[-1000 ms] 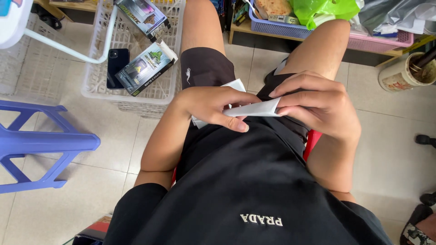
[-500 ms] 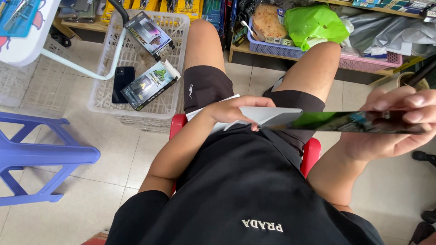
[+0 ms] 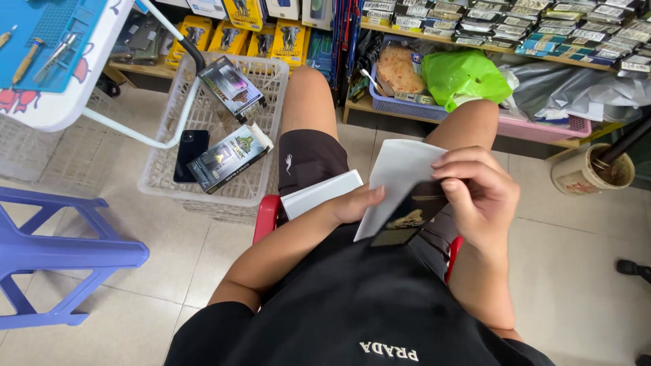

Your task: Unboxing and inspecting various phone screen protectors in a repair shop environment.

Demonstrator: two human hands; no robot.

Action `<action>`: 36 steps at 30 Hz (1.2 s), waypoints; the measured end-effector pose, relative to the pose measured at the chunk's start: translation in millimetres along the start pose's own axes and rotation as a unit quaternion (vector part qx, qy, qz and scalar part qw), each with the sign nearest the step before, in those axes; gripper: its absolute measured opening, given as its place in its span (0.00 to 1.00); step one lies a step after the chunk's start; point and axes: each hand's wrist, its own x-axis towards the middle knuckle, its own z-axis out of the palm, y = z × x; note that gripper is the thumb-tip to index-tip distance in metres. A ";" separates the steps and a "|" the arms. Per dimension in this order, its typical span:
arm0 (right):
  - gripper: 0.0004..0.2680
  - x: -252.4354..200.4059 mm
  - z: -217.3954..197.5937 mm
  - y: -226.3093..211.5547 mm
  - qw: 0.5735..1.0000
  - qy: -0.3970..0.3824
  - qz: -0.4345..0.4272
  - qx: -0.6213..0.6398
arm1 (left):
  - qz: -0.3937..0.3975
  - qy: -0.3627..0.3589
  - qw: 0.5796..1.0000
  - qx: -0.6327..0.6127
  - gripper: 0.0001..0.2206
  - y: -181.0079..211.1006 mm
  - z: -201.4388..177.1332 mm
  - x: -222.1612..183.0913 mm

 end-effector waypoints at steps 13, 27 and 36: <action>0.04 -11.7 31.7 -11.5 0.994 0.021 0.009 -0.104 | 0.080 -0.138 0.978 0.134 0.36 76.2 75.6 -16.5; 0.21 -29.4 58.7 -5.5 0.902 -0.123 -0.312 -0.271 | 0.136 0.068 0.946 -0.286 0.38 45.8 106.0 -24.3; 0.25 -25.8 62.1 -13.3 0.895 -0.233 -0.281 -0.256 | 0.273 0.064 0.915 -0.291 0.39 54.7 112.7 -7.1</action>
